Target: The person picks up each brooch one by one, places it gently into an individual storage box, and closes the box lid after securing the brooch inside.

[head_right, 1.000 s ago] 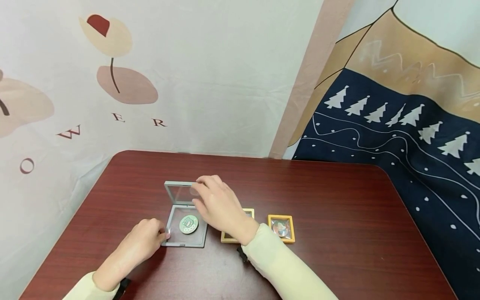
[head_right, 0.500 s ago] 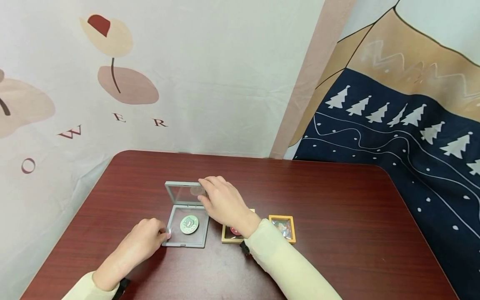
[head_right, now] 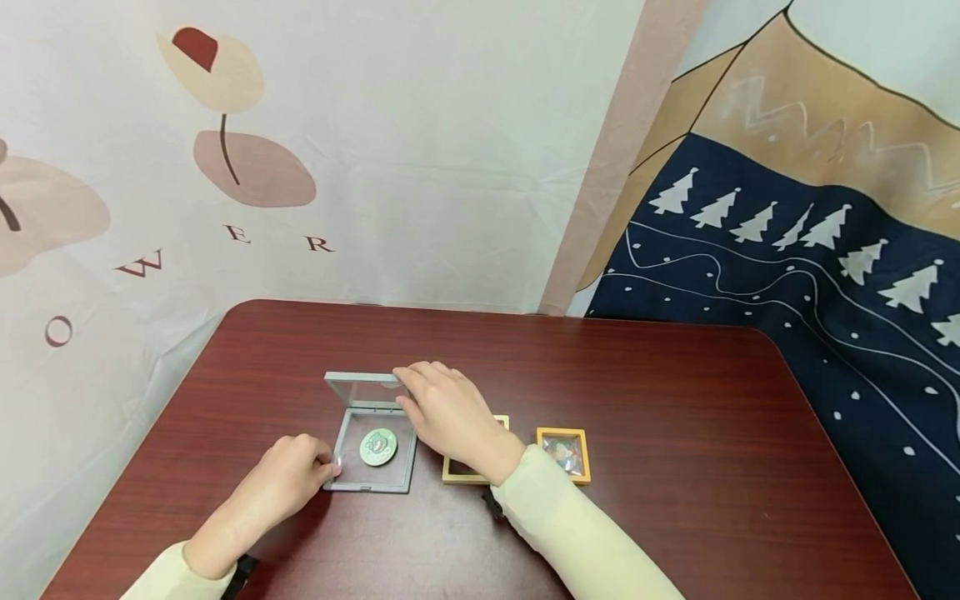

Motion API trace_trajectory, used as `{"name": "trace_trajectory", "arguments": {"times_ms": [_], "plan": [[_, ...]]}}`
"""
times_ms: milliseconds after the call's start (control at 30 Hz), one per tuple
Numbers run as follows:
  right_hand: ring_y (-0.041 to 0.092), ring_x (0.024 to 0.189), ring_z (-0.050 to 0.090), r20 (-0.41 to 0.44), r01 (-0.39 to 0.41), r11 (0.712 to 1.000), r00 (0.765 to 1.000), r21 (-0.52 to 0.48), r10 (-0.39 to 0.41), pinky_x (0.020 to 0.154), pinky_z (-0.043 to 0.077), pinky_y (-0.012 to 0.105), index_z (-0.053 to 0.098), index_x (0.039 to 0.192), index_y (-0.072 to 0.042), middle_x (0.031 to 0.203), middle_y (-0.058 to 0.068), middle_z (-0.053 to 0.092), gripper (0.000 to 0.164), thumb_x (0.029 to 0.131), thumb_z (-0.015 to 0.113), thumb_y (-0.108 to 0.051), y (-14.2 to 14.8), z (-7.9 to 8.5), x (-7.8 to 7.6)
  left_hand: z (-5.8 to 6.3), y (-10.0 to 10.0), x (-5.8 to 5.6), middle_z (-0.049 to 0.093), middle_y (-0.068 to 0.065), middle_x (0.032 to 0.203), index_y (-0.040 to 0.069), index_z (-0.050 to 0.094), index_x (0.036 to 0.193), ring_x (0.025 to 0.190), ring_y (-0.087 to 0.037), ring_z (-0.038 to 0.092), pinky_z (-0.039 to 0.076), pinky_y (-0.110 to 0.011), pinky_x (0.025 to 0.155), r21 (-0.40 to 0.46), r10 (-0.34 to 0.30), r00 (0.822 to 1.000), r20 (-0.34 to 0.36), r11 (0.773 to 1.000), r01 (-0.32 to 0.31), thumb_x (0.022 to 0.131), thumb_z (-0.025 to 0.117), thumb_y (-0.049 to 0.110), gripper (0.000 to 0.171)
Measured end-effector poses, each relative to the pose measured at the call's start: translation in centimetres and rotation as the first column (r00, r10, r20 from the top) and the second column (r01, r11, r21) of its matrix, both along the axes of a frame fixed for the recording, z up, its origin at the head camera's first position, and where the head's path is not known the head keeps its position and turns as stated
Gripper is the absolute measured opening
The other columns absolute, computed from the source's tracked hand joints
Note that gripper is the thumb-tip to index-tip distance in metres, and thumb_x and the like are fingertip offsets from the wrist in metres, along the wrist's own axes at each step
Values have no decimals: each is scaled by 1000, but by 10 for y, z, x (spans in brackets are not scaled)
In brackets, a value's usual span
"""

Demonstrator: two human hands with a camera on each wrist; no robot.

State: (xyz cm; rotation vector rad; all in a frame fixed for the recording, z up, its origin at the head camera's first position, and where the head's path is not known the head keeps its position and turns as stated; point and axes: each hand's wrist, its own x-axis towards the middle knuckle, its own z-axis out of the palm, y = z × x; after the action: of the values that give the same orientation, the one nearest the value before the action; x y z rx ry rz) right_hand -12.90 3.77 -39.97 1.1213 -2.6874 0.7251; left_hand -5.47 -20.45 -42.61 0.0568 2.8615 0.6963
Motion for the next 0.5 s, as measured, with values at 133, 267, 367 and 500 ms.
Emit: {"name": "trace_trajectory", "arguments": {"times_ms": [133, 267, 367, 500], "plan": [[24, 119, 65, -24, -21, 1000, 999, 5, 21, 101, 51, 42, 67, 135, -5, 130, 7, 70, 34, 103, 68, -17, 1, 1, 5, 0, -1, 0, 47, 2, 59, 13, 55, 62, 60, -17, 45, 38, -34, 56, 10, 1, 1000, 8, 1000, -1, 92, 80, 10, 39], [21, 112, 68, -39, -41, 999, 998, -5, 40, 92, 55, 41, 72, 127, -7, 121, 4, 73, 26, 102, 69, -13, 2, 3, 10, -1, -2, -1, 49, 3, 59, 14, 58, 62, 60, -17, 46, 40, -35, 57, 14, -8, 1000, -4, 1000, 8, 90, 81, 10, 37], [20, 107, 69, -59, -54, 998, 997, 14, 54, 87, 55, 42, 74, 122, -7, 116, 3, 74, 21, 102, 70, -13, 2, 3, 14, -1, -3, -2, 51, 3, 59, 13, 60, 62, 60, -17, 47, 42, -36, 58, 21, -16, 1000, -13, 1000, 16, 89, 82, 10, 35], [19, 104, 70, -93, -79, 996, 992, 49, 83, 84, 54, 39, 75, 120, -8, 114, 2, 74, 20, 101, 71, -13, 2, 2, 21, -2, -5, -2, 53, 4, 60, 13, 63, 64, 60, -16, 48, 43, -35, 58, 39, -24, 1000, -12, 999, 25, 89, 82, 9, 32]]}}
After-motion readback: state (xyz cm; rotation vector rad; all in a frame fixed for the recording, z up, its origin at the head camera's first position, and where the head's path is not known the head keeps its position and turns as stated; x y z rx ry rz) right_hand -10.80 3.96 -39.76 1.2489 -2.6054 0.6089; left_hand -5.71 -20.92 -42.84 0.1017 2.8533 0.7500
